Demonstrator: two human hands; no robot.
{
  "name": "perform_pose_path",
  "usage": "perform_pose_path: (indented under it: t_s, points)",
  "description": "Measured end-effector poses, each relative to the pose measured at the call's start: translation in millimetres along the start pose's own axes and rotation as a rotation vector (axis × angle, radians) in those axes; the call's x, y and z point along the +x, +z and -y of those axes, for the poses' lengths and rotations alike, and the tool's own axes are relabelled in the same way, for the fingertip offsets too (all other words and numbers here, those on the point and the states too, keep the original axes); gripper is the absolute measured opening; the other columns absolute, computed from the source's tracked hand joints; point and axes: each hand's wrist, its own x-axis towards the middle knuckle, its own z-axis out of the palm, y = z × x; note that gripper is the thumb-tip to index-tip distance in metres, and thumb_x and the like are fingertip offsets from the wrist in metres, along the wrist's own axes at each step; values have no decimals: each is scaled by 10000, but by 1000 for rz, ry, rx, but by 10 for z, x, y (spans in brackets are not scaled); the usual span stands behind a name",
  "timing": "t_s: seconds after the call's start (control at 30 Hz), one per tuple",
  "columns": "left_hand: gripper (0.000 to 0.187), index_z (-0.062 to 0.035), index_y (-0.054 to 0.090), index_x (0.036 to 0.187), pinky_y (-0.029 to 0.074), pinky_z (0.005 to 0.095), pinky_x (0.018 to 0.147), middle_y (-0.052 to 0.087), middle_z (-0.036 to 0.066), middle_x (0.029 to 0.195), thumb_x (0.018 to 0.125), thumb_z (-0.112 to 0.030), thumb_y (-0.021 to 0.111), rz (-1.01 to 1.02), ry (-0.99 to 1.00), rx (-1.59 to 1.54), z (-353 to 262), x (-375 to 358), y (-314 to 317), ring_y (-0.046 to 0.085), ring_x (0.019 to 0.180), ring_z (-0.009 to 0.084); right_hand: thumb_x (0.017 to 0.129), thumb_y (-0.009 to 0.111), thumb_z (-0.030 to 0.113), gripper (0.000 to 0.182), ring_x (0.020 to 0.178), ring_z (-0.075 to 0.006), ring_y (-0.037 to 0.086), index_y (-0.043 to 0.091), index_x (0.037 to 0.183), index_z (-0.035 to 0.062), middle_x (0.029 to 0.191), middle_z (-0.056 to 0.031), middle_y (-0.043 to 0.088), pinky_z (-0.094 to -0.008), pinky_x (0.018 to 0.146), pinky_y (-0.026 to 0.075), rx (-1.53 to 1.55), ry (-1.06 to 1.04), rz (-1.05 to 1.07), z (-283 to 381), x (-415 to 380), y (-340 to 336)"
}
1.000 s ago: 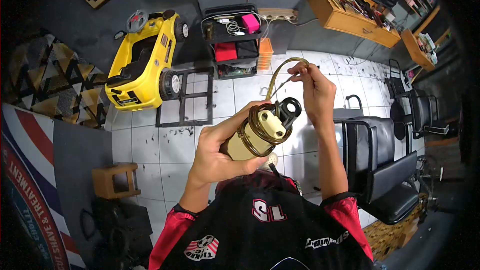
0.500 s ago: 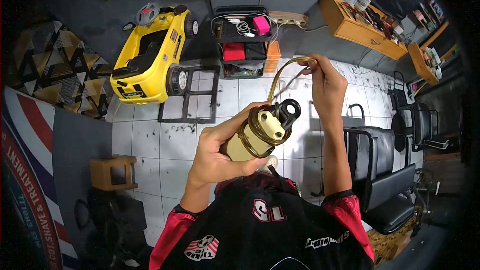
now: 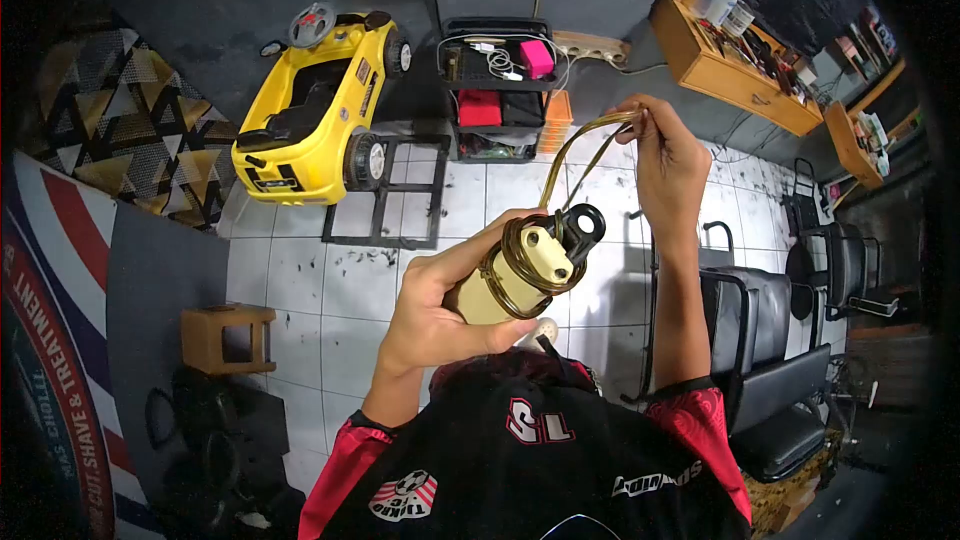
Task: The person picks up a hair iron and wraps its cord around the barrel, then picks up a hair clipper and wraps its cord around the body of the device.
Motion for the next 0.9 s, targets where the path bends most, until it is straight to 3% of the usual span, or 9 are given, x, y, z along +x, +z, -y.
perform_pose_path:
  t_s: [0.2, 0.3, 0.67, 0.77, 0.83, 0.9]
  points:
    - [766, 126, 521, 1255, 488, 284, 883, 664, 139, 1085, 614, -133, 852, 16, -13, 2, -50, -17, -9, 637, 960, 160, 943, 548, 31, 111, 668, -103, 632, 635, 989, -18, 803, -95, 683, -236, 615, 501, 8, -3, -9, 88, 69, -52]
    - [770, 108, 480, 1313, 426, 310, 992, 564, 189, 1311, 668, -142, 817, 89, -34, -5, -61, -32, -39, 591, 1135, 206, 977, 495, 33, 153, 695, -82, 606, 627, 1008, -38, 881, -83, 703, -217, 659, 489, -6, 27, 5, 176, 103, -111]
    - [726, 86, 495, 1300, 414, 311, 997, 557, 189, 1302, 692, -154, 810, 33, -12, -19, -23, -116, -17, 560, 1159, 200, 953, 539, 34, 129, 716, -99, 609, 628, 1022, -28, 884, -84, 695, -228, 666, 488, -20, 12, 11, 198, 42, -152]
    - [647, 54, 502, 1258, 440, 296, 935, 585, 129, 1193, 711, -143, 788, -26, -17, -65, 69, -123, 64, 561, 1079, 164, 920, 561, -5, 116, 724, -135, 611, 629, 1012, -19, 868, -106, 677, -251, 657, 483, -65, -46, 82, 218, -138, -75]
    - [612, 46, 505, 1238, 451, 288, 898, 592, 100, 1133, 720, -133, 774, -60, -30, -76, 157, -100, 139, 565, 1020, 147, 881, 625, 22, 96, 703, -229, 632, 639, 966, -21, 841, -157, 648, -305, 623, 488, 7, -110, 140, 165, -355, 85]
    - [561, 47, 495, 1230, 452, 265, 853, 592, 77, 1076, 752, -126, 733, -105, -18, -58, 339, -60, 210, 555, 961, 122, 859, 653, 35, 100, 683, -280, 627, 634, 937, -25, 822, -164, 641, -332, 606, 485, 149, -3, 276, 268, -575, 137]
